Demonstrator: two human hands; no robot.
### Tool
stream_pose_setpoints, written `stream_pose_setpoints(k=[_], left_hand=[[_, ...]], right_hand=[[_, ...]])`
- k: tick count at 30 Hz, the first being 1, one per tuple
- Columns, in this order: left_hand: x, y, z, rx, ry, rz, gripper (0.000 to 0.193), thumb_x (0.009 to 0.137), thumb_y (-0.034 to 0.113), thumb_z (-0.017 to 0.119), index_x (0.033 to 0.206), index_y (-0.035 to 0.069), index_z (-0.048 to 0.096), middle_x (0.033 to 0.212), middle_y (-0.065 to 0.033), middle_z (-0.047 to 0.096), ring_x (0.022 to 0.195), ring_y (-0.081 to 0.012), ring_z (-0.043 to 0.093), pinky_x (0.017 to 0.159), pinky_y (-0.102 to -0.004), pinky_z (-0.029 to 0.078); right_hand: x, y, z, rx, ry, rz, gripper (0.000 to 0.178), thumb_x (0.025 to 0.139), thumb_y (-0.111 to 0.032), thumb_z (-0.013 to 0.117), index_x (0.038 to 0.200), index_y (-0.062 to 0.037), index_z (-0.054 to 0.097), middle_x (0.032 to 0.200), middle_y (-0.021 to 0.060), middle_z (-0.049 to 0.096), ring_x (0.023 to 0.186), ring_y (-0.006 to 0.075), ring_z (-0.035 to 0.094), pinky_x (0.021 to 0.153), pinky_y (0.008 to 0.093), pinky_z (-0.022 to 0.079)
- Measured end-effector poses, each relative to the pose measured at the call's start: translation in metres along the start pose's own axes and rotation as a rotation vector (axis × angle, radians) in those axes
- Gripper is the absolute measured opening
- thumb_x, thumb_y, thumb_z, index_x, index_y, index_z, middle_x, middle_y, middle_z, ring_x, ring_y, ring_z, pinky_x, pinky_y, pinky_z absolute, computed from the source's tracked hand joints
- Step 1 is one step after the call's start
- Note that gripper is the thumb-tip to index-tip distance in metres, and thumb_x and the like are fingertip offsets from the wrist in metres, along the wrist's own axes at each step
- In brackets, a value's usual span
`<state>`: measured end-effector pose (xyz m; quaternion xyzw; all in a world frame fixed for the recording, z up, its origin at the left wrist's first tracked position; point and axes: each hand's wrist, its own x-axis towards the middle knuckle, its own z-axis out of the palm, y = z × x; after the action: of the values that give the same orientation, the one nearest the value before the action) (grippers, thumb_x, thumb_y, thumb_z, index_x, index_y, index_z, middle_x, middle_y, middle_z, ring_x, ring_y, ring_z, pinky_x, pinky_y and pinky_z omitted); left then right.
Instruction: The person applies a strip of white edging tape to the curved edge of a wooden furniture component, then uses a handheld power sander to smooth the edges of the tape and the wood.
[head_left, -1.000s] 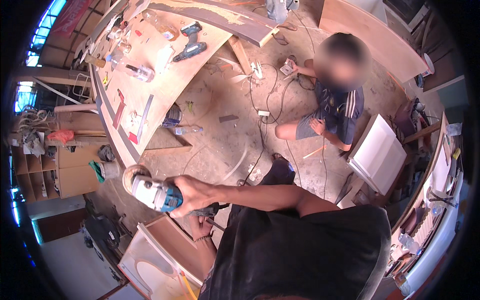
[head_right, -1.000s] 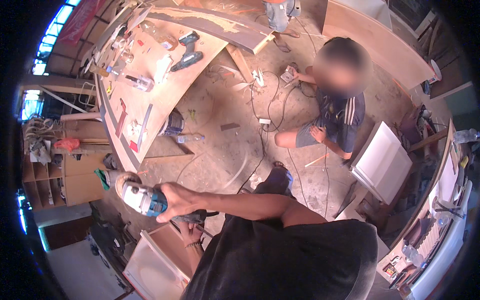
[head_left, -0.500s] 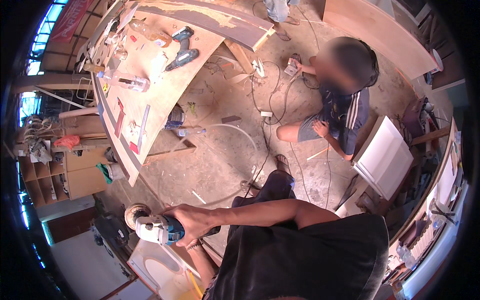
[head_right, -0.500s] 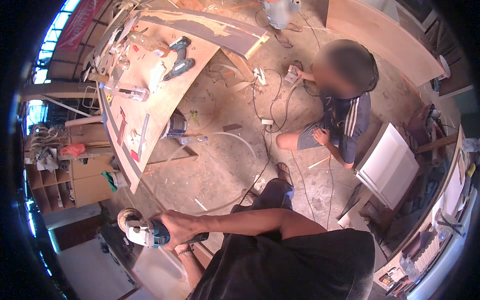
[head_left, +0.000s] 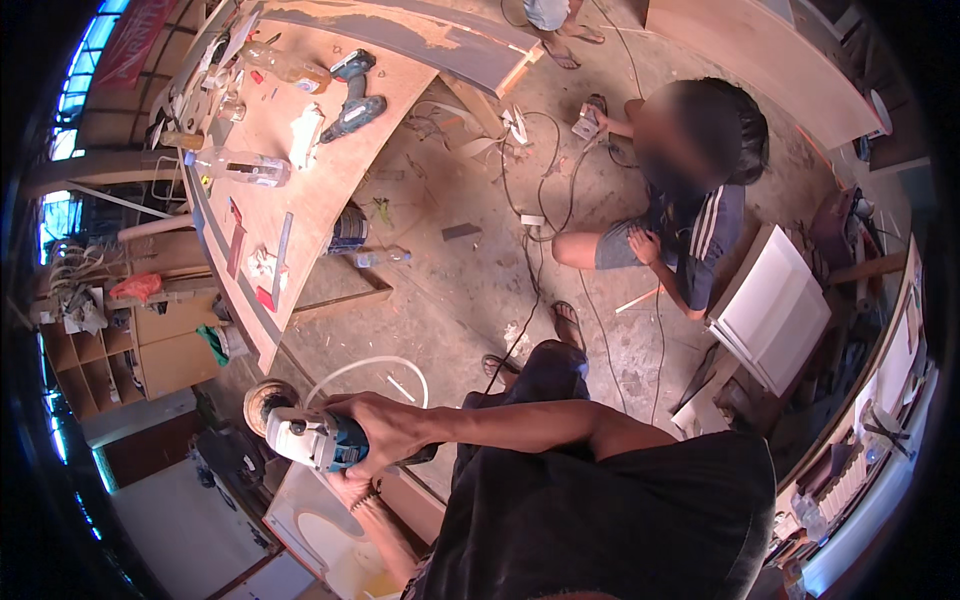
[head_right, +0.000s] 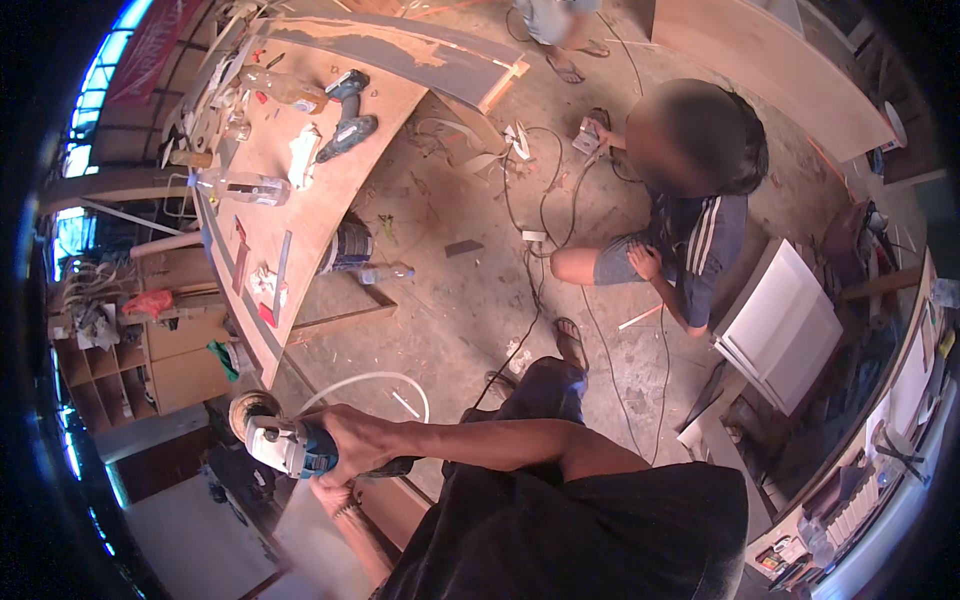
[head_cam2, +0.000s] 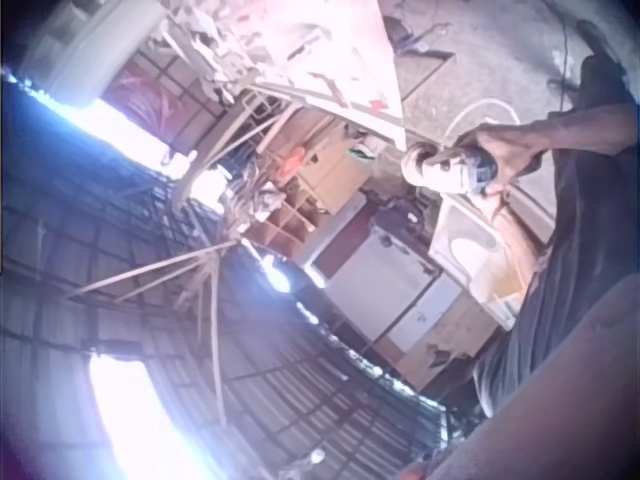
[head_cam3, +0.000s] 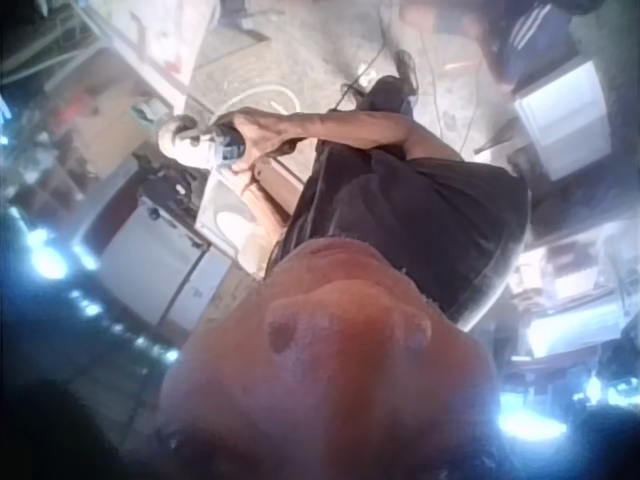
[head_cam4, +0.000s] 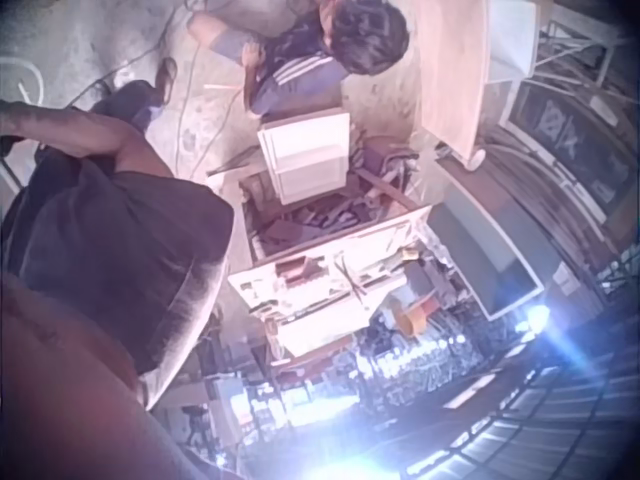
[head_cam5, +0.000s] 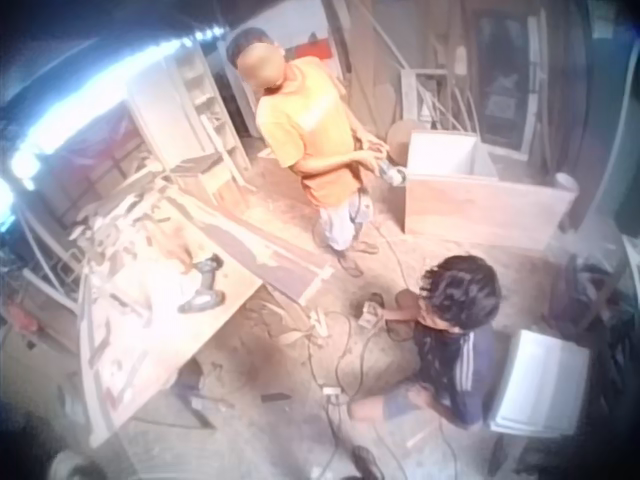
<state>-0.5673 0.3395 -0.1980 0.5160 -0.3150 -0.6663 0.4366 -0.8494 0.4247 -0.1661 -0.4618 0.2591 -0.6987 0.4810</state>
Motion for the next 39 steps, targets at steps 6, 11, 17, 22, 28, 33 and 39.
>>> stream_pose_setpoints(k=[6, 11, 17, 22, 28, 33, 39], left_hand=[[0.005, 0.010, -0.017, -0.007, -0.009, -0.003, 0.055, 0.106, 0.036, 0.051, 0.152, 0.009, 0.040, 0.145, -0.0145, 0.054, 0.127, -0.0314, 0.059, 0.106, -0.0462, 0.054], [-0.016, 0.010, 0.034, 0.058, -0.023, 0.065, 0.047, 0.107, 0.031, 0.048, 0.148, 0.007, 0.046, 0.137, -0.0146, 0.060, 0.123, -0.0310, 0.062, 0.104, -0.0456, 0.055], [-0.032, 0.018, 0.093, 0.039, 0.327, 0.014, 0.026, 0.107, 0.024, 0.046, 0.106, 0.008, 0.066, 0.075, 0.0029, 0.064, 0.057, -0.0085, 0.056, 0.060, -0.0265, 0.053], [-0.019, 0.025, 0.059, 0.084, 0.140, 0.160, 0.007, 0.102, 0.014, 0.058, 0.098, 0.009, 0.062, 0.056, 0.0068, 0.041, 0.045, -0.0036, 0.035, 0.044, -0.0225, 0.031], [-0.004, 0.032, 0.056, 0.100, 0.035, 0.262, 0.006, 0.097, 0.004, 0.058, 0.101, 0.007, 0.063, 0.059, 0.0052, 0.050, 0.044, -0.0029, 0.037, 0.042, -0.0207, 0.030], [0.013, 0.040, 0.028, -0.002, -0.115, 0.156, 0.010, 0.095, 0.002, 0.058, 0.104, 0.004, 0.062, 0.061, 0.0039, 0.052, 0.045, -0.0035, 0.038, 0.043, -0.0199, 0.031], [0.013, 0.038, 0.000, -0.106, -0.245, 0.005, 0.011, 0.100, 0.015, 0.065, 0.107, 0.007, 0.062, 0.068, 0.0067, 0.051, 0.049, -0.0020, 0.038, 0.048, -0.0191, 0.030]], right_hand=[[-0.009, 0.008, -0.006, -0.035, 0.015, 0.071, 0.071, 0.060, -0.024, 0.084, 0.121, 0.0058, 0.063, 0.115, 0.0238, 0.069, 0.108, 0.0350, 0.068, 0.097, 0.0407, 0.052], [-0.011, 0.003, -0.013, -0.034, -0.017, 0.181, 0.069, 0.063, -0.020, 0.082, 0.124, 0.0057, 0.062, 0.110, 0.0237, 0.071, 0.103, 0.0346, 0.070, 0.093, 0.0404, 0.054], [-0.009, 0.017, -0.007, -0.083, 0.053, 0.129, 0.057, 0.062, -0.023, 0.083, 0.108, 0.0066, 0.067, 0.093, 0.0231, 0.073, 0.086, 0.0313, 0.072, 0.082, 0.0403, 0.055], [-0.007, 0.016, 0.000, -0.089, -0.059, 0.311, 0.052, 0.065, -0.025, 0.082, 0.104, 0.0066, 0.066, 0.088, 0.0153, 0.070, 0.080, 0.0208, 0.065, 0.077, 0.0354, 0.053], [-0.003, 0.026, 0.031, -0.025, -0.082, 0.339, 0.051, 0.064, -0.026, 0.084, 0.099, 0.0069, 0.066, 0.086, 0.0103, 0.068, 0.078, 0.0186, 0.062, 0.074, 0.0330, 0.051], [-0.004, 0.036, 0.066, -0.119, -0.048, 0.398, 0.055, 0.064, -0.026, 0.086, 0.101, 0.0086, 0.066, 0.089, 0.0118, 0.069, 0.081, 0.0173, 0.063, 0.076, 0.0328, 0.051], [-0.009, 0.041, 0.100, -0.285, 0.089, 0.426, 0.063, 0.064, -0.028, 0.088, 0.110, 0.0090, 0.064, 0.101, 0.0115, 0.069, 0.090, 0.0170, 0.062, 0.085, 0.0333, 0.051]])
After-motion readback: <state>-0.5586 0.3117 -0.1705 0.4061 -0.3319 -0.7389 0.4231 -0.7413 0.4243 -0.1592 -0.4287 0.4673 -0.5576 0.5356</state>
